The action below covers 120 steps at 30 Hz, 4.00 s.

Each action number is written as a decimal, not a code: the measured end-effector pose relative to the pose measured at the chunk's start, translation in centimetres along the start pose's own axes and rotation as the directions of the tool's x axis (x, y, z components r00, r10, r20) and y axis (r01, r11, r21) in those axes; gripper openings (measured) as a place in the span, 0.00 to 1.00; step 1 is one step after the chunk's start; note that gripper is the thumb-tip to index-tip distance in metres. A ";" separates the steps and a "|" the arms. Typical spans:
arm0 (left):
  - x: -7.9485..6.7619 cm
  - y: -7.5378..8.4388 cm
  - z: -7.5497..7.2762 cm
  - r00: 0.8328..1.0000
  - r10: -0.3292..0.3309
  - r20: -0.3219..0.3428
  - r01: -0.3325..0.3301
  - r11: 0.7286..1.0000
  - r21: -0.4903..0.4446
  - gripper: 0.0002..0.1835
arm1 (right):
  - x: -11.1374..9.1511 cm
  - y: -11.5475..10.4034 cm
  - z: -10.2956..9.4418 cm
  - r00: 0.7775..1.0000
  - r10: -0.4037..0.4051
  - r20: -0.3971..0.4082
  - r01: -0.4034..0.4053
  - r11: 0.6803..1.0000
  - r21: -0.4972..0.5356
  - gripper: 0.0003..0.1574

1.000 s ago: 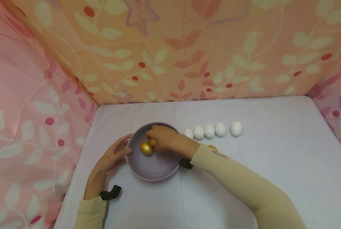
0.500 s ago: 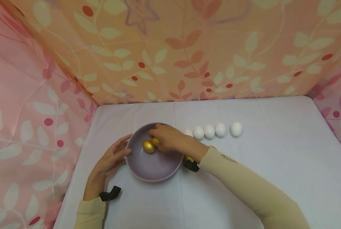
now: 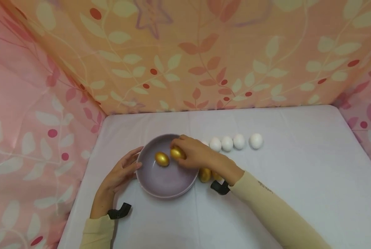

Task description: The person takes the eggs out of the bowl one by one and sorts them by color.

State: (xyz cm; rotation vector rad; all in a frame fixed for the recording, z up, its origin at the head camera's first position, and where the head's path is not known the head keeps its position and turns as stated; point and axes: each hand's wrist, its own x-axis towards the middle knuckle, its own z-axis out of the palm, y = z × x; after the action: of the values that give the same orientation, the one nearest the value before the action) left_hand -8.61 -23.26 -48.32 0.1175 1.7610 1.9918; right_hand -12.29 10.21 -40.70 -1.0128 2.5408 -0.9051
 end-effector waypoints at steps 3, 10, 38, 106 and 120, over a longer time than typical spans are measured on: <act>0.0 0.1 0.1 1.000 0.004 0.001 -0.004 1.000 0.003 0.36 | -0.6 0.4 0.0 0.999 -0.026 -0.030 0.027 0.999 0.042 0.28; -0.1 0.0 0.2 1.000 0.012 -0.001 -0.012 1.000 -0.003 0.36 | -2.0 0.6 -0.6 0.991 -0.028 -0.128 0.045 0.990 0.136 0.28; 0.3 -0.1 0.2 1.000 0.003 -0.011 -0.003 1.000 0.011 0.36 | -7.9 3.0 0.4 0.929 0.192 -0.317 -0.011 0.870 0.493 0.30; 0.0 -0.4 0.1 1.000 0.024 0.017 -0.024 1.000 -0.010 0.35 | -18.4 7.9 1.4 0.757 0.374 -0.535 -0.323 0.927 0.190 0.32; -0.1 -0.4 0.2 0.999 0.026 0.019 -0.026 1.000 -0.011 0.36 | -18.2 8.1 2.5 0.761 0.398 -0.513 -0.376 0.914 0.151 0.31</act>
State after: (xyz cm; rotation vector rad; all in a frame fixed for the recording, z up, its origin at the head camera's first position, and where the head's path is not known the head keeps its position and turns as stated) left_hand -8.38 -23.09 -48.61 0.1564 1.7451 2.0109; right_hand -2.30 26.27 -47.58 -0.1875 2.9926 -1.2304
